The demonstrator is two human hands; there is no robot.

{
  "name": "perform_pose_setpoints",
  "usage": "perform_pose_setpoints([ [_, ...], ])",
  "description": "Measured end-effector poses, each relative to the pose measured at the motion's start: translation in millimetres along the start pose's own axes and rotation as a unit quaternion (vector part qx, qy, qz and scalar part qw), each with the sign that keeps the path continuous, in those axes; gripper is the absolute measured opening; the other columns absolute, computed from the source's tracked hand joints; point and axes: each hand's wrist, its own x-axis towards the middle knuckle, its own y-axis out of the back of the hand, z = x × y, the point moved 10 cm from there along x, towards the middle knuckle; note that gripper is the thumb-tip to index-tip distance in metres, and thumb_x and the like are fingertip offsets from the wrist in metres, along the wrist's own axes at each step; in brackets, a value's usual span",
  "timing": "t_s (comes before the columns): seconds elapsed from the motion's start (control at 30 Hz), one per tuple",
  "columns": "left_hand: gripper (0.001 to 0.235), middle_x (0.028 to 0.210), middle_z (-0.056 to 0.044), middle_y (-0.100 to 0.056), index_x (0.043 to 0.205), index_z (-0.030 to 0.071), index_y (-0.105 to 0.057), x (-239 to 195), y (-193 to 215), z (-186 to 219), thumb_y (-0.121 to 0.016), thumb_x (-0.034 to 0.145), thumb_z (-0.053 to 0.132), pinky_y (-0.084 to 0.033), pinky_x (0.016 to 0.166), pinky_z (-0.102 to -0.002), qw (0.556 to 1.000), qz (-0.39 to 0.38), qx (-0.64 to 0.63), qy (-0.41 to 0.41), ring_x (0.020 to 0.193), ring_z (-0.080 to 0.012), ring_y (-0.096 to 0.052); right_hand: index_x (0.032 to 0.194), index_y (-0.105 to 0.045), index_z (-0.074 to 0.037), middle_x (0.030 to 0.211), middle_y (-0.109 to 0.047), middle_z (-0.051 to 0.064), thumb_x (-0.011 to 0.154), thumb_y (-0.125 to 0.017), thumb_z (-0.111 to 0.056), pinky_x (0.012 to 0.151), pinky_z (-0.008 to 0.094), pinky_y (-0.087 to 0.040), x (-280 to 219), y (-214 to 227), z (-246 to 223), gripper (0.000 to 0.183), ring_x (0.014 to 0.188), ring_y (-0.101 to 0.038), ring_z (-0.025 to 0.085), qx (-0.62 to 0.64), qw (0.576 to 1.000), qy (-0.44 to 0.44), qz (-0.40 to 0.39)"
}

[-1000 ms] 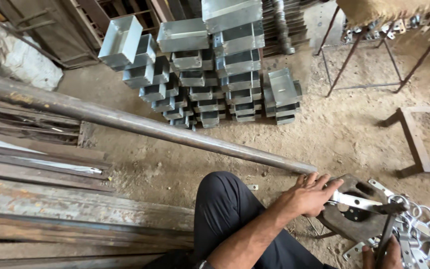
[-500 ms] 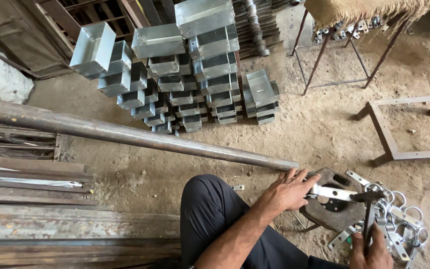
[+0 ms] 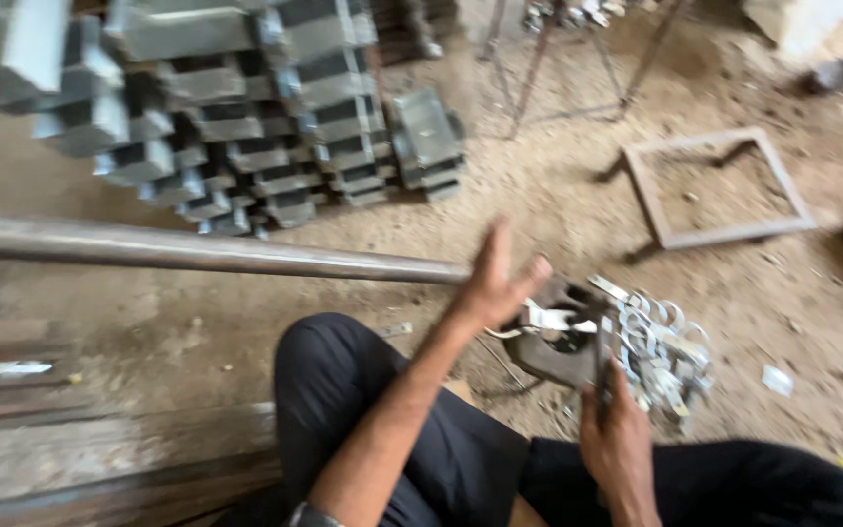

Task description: The person assembles metal clamps by inserting pins into brackets and securing them using a hammer and a wrench. They handle several components one by one, attaching metal rings and chains to the main bracket structure on a fabrication floor.

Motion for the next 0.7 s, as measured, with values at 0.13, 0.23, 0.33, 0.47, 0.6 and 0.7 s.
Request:
perform_pose_setpoints([
  [0.13,0.088,0.173,-0.024,-0.013,0.163,0.002,-0.015,-3,50,2,-0.059,0.096,0.038,-0.016,0.129,-0.047,0.956,0.126,-0.247,0.09,0.16,-0.0353,-0.017,0.143,-0.052,-0.006,0.063,-0.065,0.02,0.093,-0.062,-0.019,0.05,0.049,-0.048,-1,6,-16,0.053,0.053,-0.065,0.034,-0.006,0.999,0.034,0.0],
  [0.23,0.08,0.172,-0.023,-0.011,0.164,0.006,-0.01,-3,73,12,-0.045,0.099,0.038,-0.015,0.129,-0.049,0.923,0.182,-0.319,0.119,0.16,-0.0345,-0.016,0.149,-0.044,-0.013,0.058,-0.067,0.02,0.096,-0.058,-0.023,0.051,0.048,-0.049,-3,2,-13,0.056,0.05,-0.068,0.035,-0.001,0.998,-0.018,-0.056],
  [0.33,0.075,0.173,-0.021,-0.008,0.165,0.011,-0.003,-4,76,18,-0.037,0.102,0.036,-0.009,0.129,-0.049,0.909,0.19,-0.35,0.122,0.16,-0.0329,-0.013,0.149,-0.041,-0.012,0.059,-0.067,0.019,0.097,-0.057,-0.025,0.051,0.049,-0.049,-1,-2,-18,0.057,0.05,-0.067,0.037,-0.016,0.997,0.005,-0.071],
  [0.47,0.075,0.174,-0.019,-0.002,0.166,0.015,0.001,-7,73,8,-0.035,0.105,0.042,-0.006,0.131,-0.051,0.92,0.178,-0.336,0.098,0.162,-0.0334,-0.01,0.149,-0.042,-0.012,0.061,-0.068,0.024,0.097,-0.06,-0.028,0.053,0.05,-0.049,-3,-11,0,0.058,0.053,-0.067,0.039,-0.047,0.996,-0.017,-0.068],
  [0.6,0.082,0.175,-0.018,-0.004,0.167,0.023,0.005,-1,62,-5,-0.037,0.103,0.053,-0.004,0.126,-0.051,0.821,0.207,-0.531,0.042,0.161,-0.0333,-0.004,0.146,-0.047,-0.01,0.071,-0.072,0.024,0.091,-0.063,-0.024,0.054,0.051,-0.052,-1,-9,4,0.059,0.056,-0.07,0.04,0.009,0.998,-0.005,-0.056],
  [0.7,0.085,0.178,-0.012,0.01,0.168,0.025,0.013,-6,71,7,-0.032,0.106,0.062,0.003,0.132,-0.053,0.908,0.201,-0.363,0.052,0.165,-0.0342,0.004,0.15,-0.041,-0.008,0.067,-0.069,0.028,0.092,-0.063,-0.025,0.057,0.053,-0.051,4,-10,-3,0.064,0.061,-0.069,0.044,-0.044,0.997,0.014,-0.067],
])
